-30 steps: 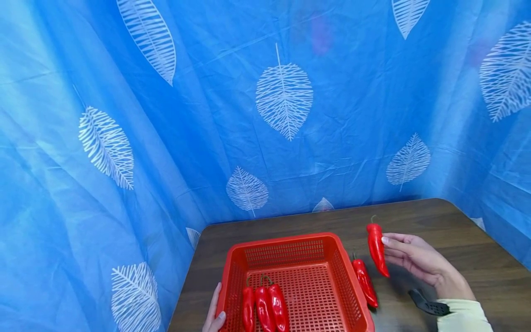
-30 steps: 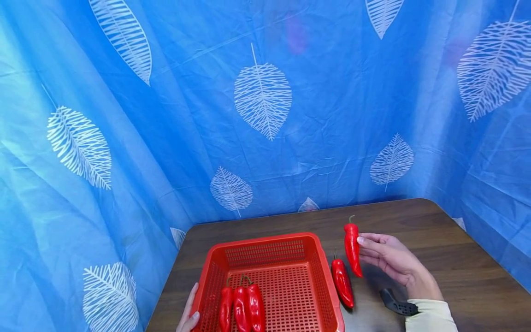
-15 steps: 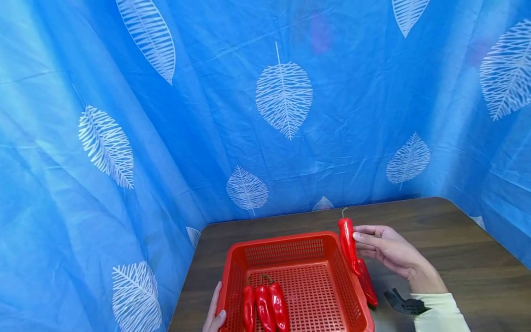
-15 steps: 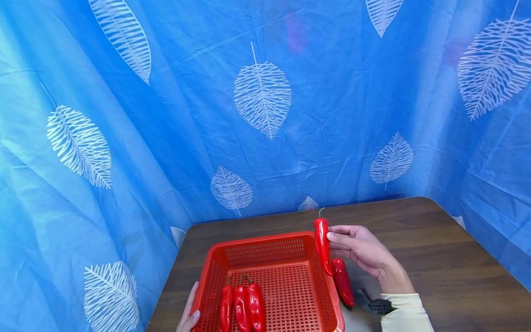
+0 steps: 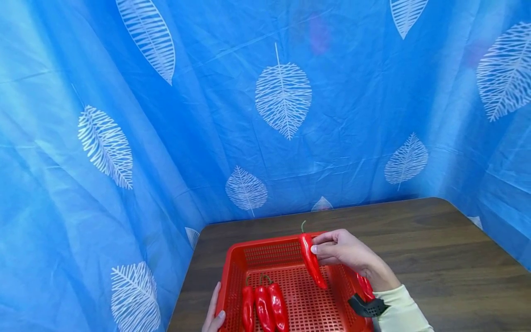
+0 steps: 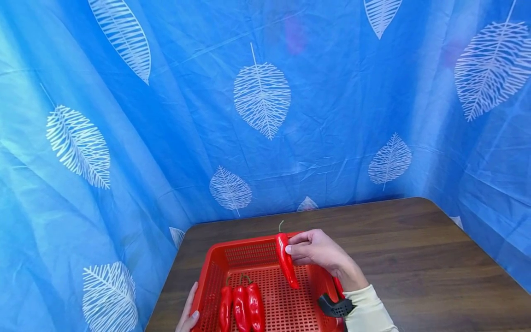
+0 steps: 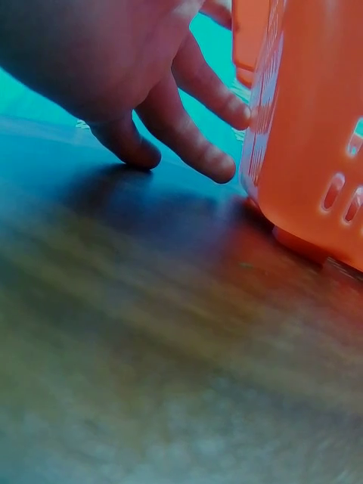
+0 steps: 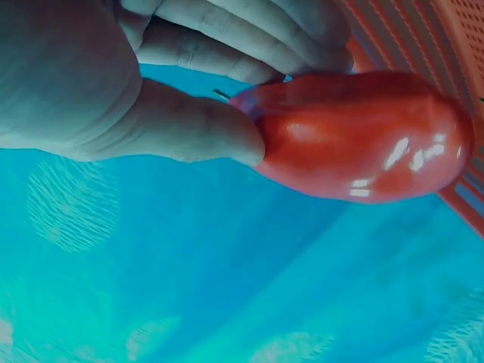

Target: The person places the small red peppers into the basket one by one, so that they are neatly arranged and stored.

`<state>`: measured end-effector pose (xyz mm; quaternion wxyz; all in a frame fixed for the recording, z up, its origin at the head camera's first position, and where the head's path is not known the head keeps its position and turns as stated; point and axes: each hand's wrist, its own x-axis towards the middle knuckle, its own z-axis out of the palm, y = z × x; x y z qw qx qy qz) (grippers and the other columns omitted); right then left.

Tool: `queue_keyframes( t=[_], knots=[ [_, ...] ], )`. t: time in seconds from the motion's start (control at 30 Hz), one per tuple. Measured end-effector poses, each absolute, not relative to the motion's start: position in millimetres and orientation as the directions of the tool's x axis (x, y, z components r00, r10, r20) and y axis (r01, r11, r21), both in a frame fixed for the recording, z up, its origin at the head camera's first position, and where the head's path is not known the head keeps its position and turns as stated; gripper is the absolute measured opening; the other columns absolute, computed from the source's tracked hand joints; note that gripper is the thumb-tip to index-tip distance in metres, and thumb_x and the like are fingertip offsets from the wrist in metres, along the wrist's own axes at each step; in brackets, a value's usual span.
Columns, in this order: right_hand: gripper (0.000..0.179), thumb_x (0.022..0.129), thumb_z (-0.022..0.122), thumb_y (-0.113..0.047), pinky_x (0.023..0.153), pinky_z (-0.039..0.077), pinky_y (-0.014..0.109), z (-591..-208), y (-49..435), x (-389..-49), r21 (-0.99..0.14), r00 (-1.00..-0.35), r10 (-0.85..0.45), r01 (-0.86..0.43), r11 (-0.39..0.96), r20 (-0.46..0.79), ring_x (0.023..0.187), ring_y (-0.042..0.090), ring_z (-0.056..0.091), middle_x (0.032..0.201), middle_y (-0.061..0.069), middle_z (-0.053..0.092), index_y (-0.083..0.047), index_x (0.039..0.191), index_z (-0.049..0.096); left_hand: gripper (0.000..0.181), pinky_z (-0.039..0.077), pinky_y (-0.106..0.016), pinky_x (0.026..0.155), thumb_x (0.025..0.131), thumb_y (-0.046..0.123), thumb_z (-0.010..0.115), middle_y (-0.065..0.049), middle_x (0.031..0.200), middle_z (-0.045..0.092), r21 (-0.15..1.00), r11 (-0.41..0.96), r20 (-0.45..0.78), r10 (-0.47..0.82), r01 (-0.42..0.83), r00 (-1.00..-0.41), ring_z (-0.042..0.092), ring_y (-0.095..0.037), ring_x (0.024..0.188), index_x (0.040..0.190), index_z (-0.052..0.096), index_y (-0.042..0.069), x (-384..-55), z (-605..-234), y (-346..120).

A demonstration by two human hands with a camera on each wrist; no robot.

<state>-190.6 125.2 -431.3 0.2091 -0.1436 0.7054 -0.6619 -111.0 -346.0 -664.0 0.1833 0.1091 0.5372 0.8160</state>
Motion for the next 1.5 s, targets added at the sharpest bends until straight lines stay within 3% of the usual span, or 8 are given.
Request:
queue_keyframes(
  t=[0.13,0.23,0.47,0.63,0.93,1.3,1.4,1.5],
  knots=[
    [0.045,0.101,0.078,-0.015,0.092,0.067,0.048,-432,104,-190,-0.990,-0.862,-0.492,0.061,0.128,-0.117,0.100,0.031,0.082,0.115,0.018,0.081,0.013,0.134,0.067,0.071,0.054,-0.042,0.116,0.118,0.023,0.025,0.025,0.155,0.053,0.918,-0.355,-0.011,0.419,-0.175,-0.908,0.059,-0.012,0.141,0.171,-0.013,0.051,-110,-661,-345],
    [0.039,0.099,0.079,-0.014,0.090,0.068,0.049,-436,89,-189,-0.984,-0.853,-0.503,0.067,0.163,-0.141,0.098,0.030,0.082,0.112,0.015,0.081,0.010,0.128,0.072,0.070,0.054,-0.042,0.115,0.119,0.022,0.025,0.025,0.153,0.054,0.923,-0.340,-0.032,0.398,-0.180,-0.917,0.060,-0.012,0.139,0.172,-0.013,0.048,-108,-657,-343],
    [0.028,0.096,0.083,-0.011,0.086,0.068,0.051,-449,62,-183,-0.958,-0.858,-0.474,0.068,0.279,-0.199,0.092,0.029,0.081,0.102,0.014,0.081,0.007,0.115,0.076,0.064,0.055,-0.044,0.115,0.120,0.030,0.035,0.026,0.154,0.053,0.901,-0.367,-0.070,0.402,-0.231,-0.913,0.060,-0.010,0.138,0.165,0.013,0.070,-102,-643,-337],
    [0.014,0.092,0.088,-0.010,0.075,0.068,0.044,-458,51,-180,-0.904,-0.892,-0.398,0.029,0.427,-0.217,0.078,0.024,0.077,0.087,0.007,0.077,-0.001,0.096,0.078,0.068,0.057,-0.043,0.111,0.119,0.030,0.039,0.023,0.154,0.052,0.914,-0.364,-0.020,0.401,-0.179,-0.916,0.061,-0.012,0.137,0.170,0.006,0.063,-103,-645,-337],
    [0.030,0.090,0.090,-0.016,0.057,0.058,0.032,-471,43,-177,-0.785,-0.880,-0.386,-0.025,0.619,-0.277,0.061,0.021,0.070,0.065,0.004,0.067,-0.012,0.070,0.067,0.074,0.055,-0.047,0.113,0.118,0.028,0.035,0.020,0.149,0.052,0.914,-0.320,-0.129,0.352,-0.248,-0.927,0.061,-0.017,0.138,0.172,-0.009,0.053,-108,-656,-343],
    [0.036,0.086,0.092,-0.018,0.049,0.038,0.023,-487,27,-176,-0.666,-0.878,-0.380,-0.100,0.739,-0.290,0.050,0.009,0.049,0.052,-0.003,0.058,-0.013,0.060,0.068,0.078,0.053,-0.045,0.115,0.118,0.030,0.037,0.024,0.150,0.050,0.918,-0.312,-0.117,0.379,-0.246,-0.918,0.060,-0.013,0.139,0.171,-0.017,0.050,-113,-662,-346],
    [0.036,0.084,0.094,-0.018,0.049,0.037,0.024,-488,26,-175,-0.655,-0.881,-0.377,-0.108,0.748,-0.285,0.051,0.010,0.049,0.053,-0.003,0.059,-0.013,0.060,0.067,0.077,0.053,-0.045,0.116,0.118,0.031,0.036,0.025,0.150,0.051,0.911,-0.320,-0.122,0.390,-0.258,-0.913,0.059,-0.013,0.140,0.170,-0.018,0.051,-114,-662,-347],
    [0.035,0.082,0.095,-0.017,0.049,0.043,0.025,-487,27,-174,-0.648,-0.883,-0.373,-0.111,0.754,-0.283,0.052,0.012,0.059,0.054,0.000,0.065,-0.013,0.062,0.068,0.077,0.053,-0.045,0.116,0.119,0.030,0.034,0.024,0.150,0.051,0.910,-0.320,-0.126,0.391,-0.263,-0.912,0.059,-0.013,0.140,0.170,-0.020,0.050,-114,-661,-346]
  ],
)
